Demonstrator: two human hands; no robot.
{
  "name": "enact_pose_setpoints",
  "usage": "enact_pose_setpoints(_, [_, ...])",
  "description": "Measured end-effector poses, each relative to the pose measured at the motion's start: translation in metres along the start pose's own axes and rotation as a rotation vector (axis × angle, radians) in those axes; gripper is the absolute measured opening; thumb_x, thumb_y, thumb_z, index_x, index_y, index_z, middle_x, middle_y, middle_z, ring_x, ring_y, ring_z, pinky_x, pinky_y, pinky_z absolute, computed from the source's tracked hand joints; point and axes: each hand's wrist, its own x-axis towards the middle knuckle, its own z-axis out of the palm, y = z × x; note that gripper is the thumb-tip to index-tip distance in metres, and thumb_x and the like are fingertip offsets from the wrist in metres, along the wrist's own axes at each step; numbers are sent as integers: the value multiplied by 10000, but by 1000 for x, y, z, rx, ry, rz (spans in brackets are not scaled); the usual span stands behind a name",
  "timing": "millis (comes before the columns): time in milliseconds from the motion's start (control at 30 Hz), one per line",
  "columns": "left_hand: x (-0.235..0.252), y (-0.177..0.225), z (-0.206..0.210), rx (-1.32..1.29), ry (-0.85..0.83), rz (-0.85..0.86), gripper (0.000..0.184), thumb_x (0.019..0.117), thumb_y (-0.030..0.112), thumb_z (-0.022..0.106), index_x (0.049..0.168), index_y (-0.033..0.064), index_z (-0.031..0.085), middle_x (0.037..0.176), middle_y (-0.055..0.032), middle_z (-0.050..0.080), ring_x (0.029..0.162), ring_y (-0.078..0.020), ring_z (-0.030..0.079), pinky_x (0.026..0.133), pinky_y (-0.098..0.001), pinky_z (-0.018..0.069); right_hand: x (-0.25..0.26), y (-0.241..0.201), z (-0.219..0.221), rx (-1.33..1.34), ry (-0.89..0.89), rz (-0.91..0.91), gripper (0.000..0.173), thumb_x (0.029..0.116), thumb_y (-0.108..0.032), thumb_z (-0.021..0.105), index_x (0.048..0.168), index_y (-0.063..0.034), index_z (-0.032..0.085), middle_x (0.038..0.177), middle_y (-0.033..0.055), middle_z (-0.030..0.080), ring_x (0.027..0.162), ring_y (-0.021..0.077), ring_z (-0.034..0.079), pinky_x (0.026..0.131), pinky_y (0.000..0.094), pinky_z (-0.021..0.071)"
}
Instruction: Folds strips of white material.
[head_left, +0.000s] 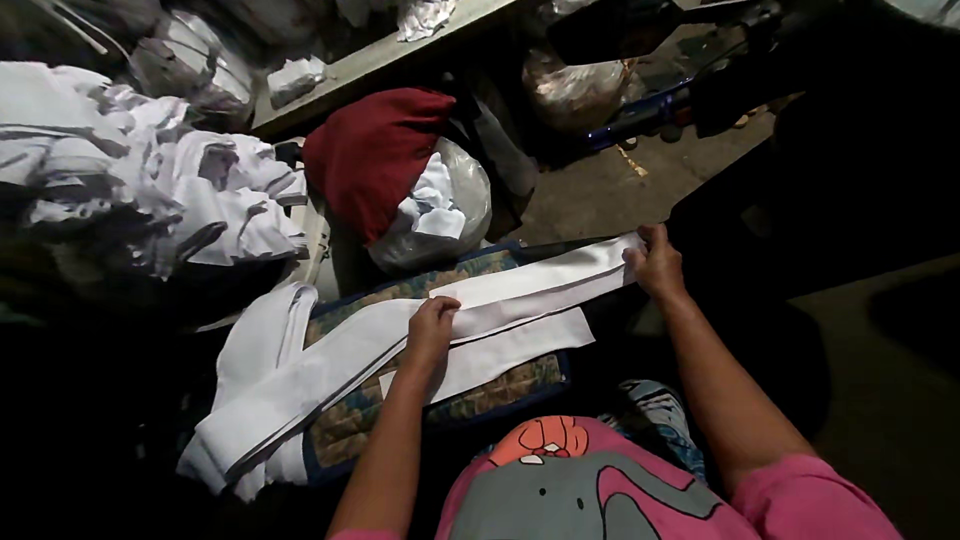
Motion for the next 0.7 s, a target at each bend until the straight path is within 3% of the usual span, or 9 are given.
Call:
enact_pose_setpoints(100, [2, -2, 1, -28, 13, -40, 282, 974, 149, 676, 1215, 4, 678, 1237, -175, 677, 1179, -280, 643, 1046, -462, 496, -3, -4, -2, -13, -66, -18, 671, 939, -84, 735, 1517, -58, 396, 1320, 331, 595, 1158, 527, 616, 964, 679, 487])
enact_pose_setpoints(167, [4, -3, 5, -16, 53, -40, 295, 933, 121, 726, 1196, -6, 681, 1223, -178, 685, 1192, -295, 635, 1056, -475, 487, -3, -4, -1, -54, -89, -41, 684, 927, -54, 733, 1523, -77, 398, 1270, 341, 614, 1106, 539, 632, 932, 691, 494])
enact_pose_setpoints(367, [8, 1, 11, 80, 36, -17, 333, 924, 66, 714, 1244, -15, 667, 1293, -224, 633, 1235, -348, 600, 1066, -481, 485, -6, -7, 7, -214, -74, -122, 564, 972, -85, 678, 1491, -55, 460, 1332, 290, 608, 1171, 495, 628, 969, 669, 496])
enact_pose_setpoints(467, [5, 3, 3, 38, 77, -3, 352, 918, 76, 728, 1258, 3, 673, 1311, -222, 620, 1215, -333, 616, 1049, -482, 505, -6, -10, 2, -135, -45, -155, 559, 946, -14, 683, 1464, -22, 473, 1340, 303, 595, 1169, 486, 631, 977, 644, 509])
enact_pose_setpoints(700, [4, -9, -4, -13, 47, -20, 341, 899, 74, 746, 1229, 12, 686, 1291, -202, 640, 1214, -314, 618, 1042, -478, 506, 1, -10, 0, -123, -108, -117, 589, 921, -40, 739, 1455, -53, 492, 1246, 311, 638, 1100, 506, 649, 939, 674, 506])
